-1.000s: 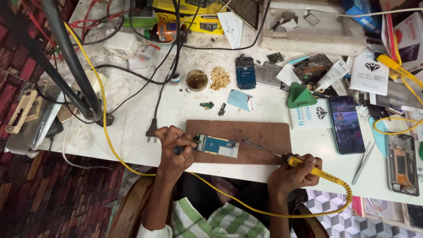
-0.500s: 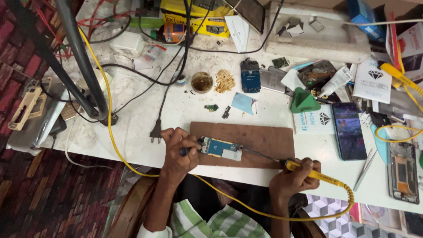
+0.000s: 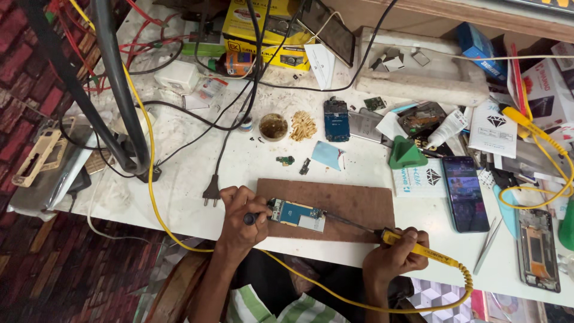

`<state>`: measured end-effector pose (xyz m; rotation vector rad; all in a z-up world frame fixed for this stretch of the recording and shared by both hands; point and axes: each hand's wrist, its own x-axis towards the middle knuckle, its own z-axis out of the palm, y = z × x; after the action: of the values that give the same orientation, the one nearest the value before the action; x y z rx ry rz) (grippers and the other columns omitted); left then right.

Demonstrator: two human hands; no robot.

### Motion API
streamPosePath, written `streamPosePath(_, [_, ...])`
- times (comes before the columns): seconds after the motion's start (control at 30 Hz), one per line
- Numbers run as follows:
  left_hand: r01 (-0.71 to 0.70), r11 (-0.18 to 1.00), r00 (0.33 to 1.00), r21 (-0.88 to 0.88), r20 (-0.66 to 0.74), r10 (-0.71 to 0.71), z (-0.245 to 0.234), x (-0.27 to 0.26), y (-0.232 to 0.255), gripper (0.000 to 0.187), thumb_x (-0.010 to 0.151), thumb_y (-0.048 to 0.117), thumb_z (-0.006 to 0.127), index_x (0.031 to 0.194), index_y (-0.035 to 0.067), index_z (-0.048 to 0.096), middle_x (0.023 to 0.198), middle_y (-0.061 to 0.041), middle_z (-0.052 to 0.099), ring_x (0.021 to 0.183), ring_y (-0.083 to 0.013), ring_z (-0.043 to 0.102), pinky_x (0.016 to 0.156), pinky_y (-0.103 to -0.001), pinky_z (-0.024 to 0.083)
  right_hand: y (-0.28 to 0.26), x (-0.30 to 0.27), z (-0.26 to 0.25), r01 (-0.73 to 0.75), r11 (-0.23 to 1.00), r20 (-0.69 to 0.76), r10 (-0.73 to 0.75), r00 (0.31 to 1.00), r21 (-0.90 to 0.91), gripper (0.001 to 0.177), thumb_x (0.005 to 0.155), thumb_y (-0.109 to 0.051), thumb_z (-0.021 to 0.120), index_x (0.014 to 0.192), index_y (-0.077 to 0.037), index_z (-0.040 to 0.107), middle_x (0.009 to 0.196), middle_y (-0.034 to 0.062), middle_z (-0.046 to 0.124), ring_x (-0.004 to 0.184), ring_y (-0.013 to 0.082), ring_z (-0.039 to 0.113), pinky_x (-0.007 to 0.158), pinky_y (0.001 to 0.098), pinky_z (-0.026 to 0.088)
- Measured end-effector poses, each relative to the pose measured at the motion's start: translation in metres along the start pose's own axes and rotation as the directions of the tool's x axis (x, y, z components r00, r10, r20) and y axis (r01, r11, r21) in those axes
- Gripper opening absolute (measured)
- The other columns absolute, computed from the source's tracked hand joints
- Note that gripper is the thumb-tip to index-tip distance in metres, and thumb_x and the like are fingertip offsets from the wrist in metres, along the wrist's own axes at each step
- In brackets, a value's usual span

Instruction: The person uses a soldering iron and tweezers to work on a small blue circuit board placed on a cork mat. They repeatedly apply heat to specific points on the board while holding it steady, occasionally adjusting the board's position.

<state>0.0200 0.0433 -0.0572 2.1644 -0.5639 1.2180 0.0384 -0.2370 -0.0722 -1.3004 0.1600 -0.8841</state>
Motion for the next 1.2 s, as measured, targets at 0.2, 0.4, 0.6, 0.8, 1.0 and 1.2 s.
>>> streamPosePath(0.2, [0.053,0.998,0.998,-0.038,0.019,-0.052,0.002,0.001,-0.002,0.007,0.103,0.012,0.054,0.096,0.012,0.051,0.08,0.0,0.06,0.076,-0.0206,0.054,0.085,-0.046,0.034,-0.004,0.0,0.002,0.006,1.0,-0.005,-0.006,1.0,-0.015,0.033,0.109,-0.011,0.05,0.078,-0.005,0.042,0.071,0.0019,0.047,0.058,0.0069,0.04,0.054,0.0231,0.033])
streamPosePath(0.4, [-0.037,0.998,0.999,-0.058,-0.038,0.035,0.001,0.004,-0.005,0.009,0.11,0.01,0.052,0.102,0.012,0.047,0.086,-0.001,0.061,0.08,-0.0217,0.053,0.088,-0.045,0.035,-0.009,0.0,0.007,-0.01,1.0,0.008,0.01,1.0,-0.015,0.035,0.108,-0.011,0.05,0.075,-0.006,0.04,0.068,0.0015,0.046,0.053,0.0062,0.038,0.049,0.0222,0.031])
streamPosePath(0.6, [0.083,0.994,0.996,-0.065,0.033,-0.081,0.0,0.003,-0.002,0.018,0.098,0.011,0.054,0.106,0.021,0.042,0.078,-0.003,0.062,0.072,-0.0256,0.055,0.081,-0.048,0.039,-0.018,0.009,0.012,0.039,0.999,0.129,-0.037,0.991,-0.016,0.033,0.107,-0.009,0.051,0.076,-0.008,0.038,0.067,-0.0007,0.044,0.057,0.0043,0.039,0.051,0.0219,0.033])
streamPosePath(0.8, [-0.054,0.997,0.998,-0.05,-0.021,0.053,0.003,0.002,-0.004,0.028,0.106,0.004,0.054,0.12,0.019,0.035,0.084,-0.001,0.061,0.074,-0.0214,0.053,0.082,-0.046,0.037,-0.043,0.033,0.025,0.277,0.931,0.405,-0.164,0.9,-0.238,0.032,0.106,-0.012,0.053,0.075,-0.003,0.048,0.066,0.0009,0.05,0.06,0.0064,0.044,0.057,0.0242,0.036])
streamPosePath(1.0, [-0.024,0.998,1.0,-0.064,0.018,0.025,0.0,-0.002,0.001,0.034,0.095,0.002,0.058,0.115,0.019,0.035,0.079,-0.004,0.062,0.07,-0.0239,0.055,0.079,-0.047,0.038,-0.084,0.033,0.038,0.35,0.87,0.605,-0.077,0.793,-0.348,0.028,0.1,-0.015,0.06,0.074,-0.003,0.057,0.059,0.0025,0.055,0.048,0.0101,0.046,0.049,0.0255,0.035])
streamPosePath(1.2, [-0.08,0.994,0.996,-0.074,-0.038,0.078,0.001,0.0,-0.002,0.035,0.097,-0.003,0.062,0.111,0.017,0.037,0.087,-0.001,0.061,0.077,-0.0229,0.054,0.084,-0.046,0.037,-0.107,0.022,0.051,0.508,0.776,0.711,-0.113,0.694,-0.373,0.028,0.097,-0.016,0.062,0.072,-0.006,0.053,0.057,0.0031,0.058,0.042,0.014,0.052,0.045,0.0297,0.038])
